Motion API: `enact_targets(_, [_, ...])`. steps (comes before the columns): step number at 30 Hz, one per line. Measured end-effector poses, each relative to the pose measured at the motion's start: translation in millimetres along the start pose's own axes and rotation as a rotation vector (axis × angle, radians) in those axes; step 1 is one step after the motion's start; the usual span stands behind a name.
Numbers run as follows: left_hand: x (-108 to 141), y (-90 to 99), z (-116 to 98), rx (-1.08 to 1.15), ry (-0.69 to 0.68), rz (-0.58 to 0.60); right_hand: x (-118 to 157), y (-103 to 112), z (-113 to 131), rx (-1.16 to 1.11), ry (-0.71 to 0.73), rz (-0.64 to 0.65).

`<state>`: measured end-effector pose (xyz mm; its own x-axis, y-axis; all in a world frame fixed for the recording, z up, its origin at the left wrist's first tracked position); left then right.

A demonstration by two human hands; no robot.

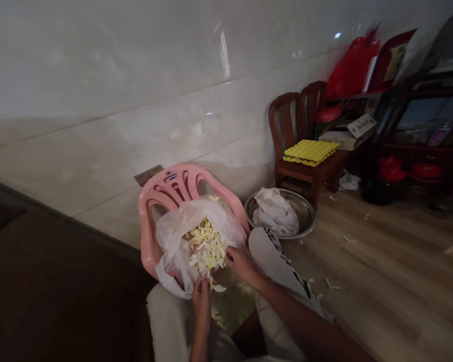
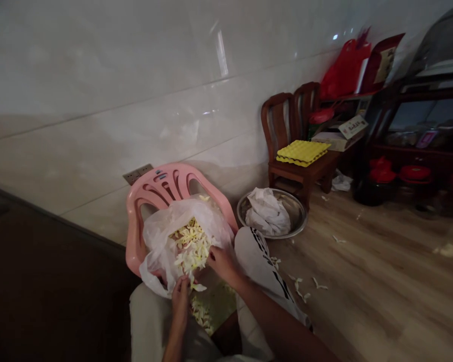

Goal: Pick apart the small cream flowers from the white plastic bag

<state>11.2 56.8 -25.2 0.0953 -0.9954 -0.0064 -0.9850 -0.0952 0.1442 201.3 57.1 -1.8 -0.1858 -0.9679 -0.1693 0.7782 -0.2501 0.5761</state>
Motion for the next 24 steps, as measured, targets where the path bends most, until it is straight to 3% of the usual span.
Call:
enact_targets(4, [6, -2.7, -5, -0.009, 0.003, 0.112, 8, -9, 5, 0.005, 0.181, 0.096])
enact_targets(10, [6, -5.5, -8, -0.012, -0.053, 0.120, 18, -11, 19, 0.017, 0.338, 0.246])
enact_targets(14, [4, -6.5, -9, -0.026, -0.027, 0.157, 22, -8, 24, -0.055, 0.358, 0.321])
enact_targets(17, [5, -6.6, -9, -0.014, -0.024, 0.103, 22, -6, 26, -0.131, 0.349, 0.355])
enact_targets(20, [7, -5.9, -9, 0.003, -0.031, 0.065, 22, -5, 26, -0.220, 0.297, 0.362])
enact_targets(24, [8, -5.8, -9, 0.029, -0.006, 0.128, 21, -8, 24, -0.328, 0.195, 0.392])
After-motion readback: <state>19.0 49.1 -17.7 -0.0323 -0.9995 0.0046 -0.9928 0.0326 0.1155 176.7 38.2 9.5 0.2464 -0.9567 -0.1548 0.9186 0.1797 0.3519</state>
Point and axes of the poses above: each hand's wrist, its own x-axis away from the middle knuckle, its own y-axis out of the back of the hand, z = x × y, the point moved 1 cm from there along -x, towards the middle knuckle, and after that the axes turned 2 degrees about z, right-handed, at the moved point
